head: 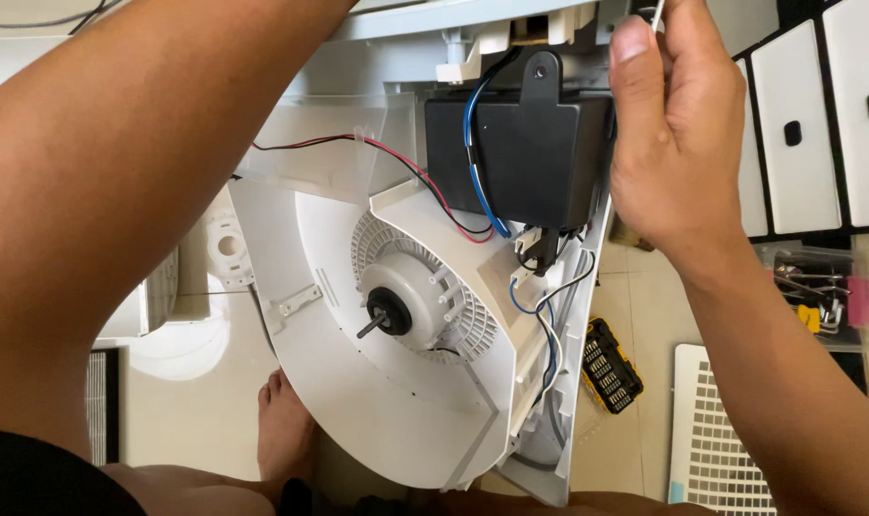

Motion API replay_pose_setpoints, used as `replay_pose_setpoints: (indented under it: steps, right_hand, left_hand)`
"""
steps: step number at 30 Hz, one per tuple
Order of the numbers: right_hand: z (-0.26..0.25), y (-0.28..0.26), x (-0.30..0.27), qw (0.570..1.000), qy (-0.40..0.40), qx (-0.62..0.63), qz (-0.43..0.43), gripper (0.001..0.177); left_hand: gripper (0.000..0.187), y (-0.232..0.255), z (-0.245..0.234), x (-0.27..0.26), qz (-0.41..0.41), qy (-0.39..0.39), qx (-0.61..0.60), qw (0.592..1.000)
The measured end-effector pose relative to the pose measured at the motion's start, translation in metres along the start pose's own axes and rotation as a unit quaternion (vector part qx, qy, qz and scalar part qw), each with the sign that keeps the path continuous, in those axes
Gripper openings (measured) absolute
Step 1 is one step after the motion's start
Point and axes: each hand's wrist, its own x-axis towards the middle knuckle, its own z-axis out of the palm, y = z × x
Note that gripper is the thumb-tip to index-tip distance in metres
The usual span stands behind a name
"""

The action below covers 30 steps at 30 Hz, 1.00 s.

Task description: The person reassembles an electric fan by securing the top housing with screws and attaching the front grille. They use a screwdriver to fasten screws into the fan's casing and then align and snap the front grille into place.

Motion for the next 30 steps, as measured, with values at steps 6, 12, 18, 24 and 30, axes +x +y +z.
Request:
replay_pose_setpoints:
  steps: [6,12,18,24,30]
  right_hand:
    - [-0.002,-0.012,-0.009,0.998,-0.017,-0.01,-0.058,0.047]
    - [0.004,-0.03,-0.023,0.984,-0.09,0.142,-0.052,0.079]
    - [0.004,-0.037,-0.045,0.973,-0.153,0.171,0.0,0.097]
    - [0.006,-0.019,-0.05,0.96,-0.172,0.217,0.029,0.104]
    - [0.007,-0.022,-0.067,0.96,-0.126,0.247,0.047,0.113]
  left_hand:
    - [0.047,0.012,-0.012,-0.01,-0.008,0.031,0.006,0.999]
    - [0.049,0.002,-0.018,-0.005,-0.035,0.046,-0.02,0.998]
    - [0.052,0.005,-0.029,-0.015,-0.071,0.068,-0.021,0.995]
    - [0.056,0.006,-0.04,-0.018,-0.038,0.076,0.046,0.995]
    - [0.06,-0.009,-0.028,-0.019,-0.017,0.081,0.095,0.992]
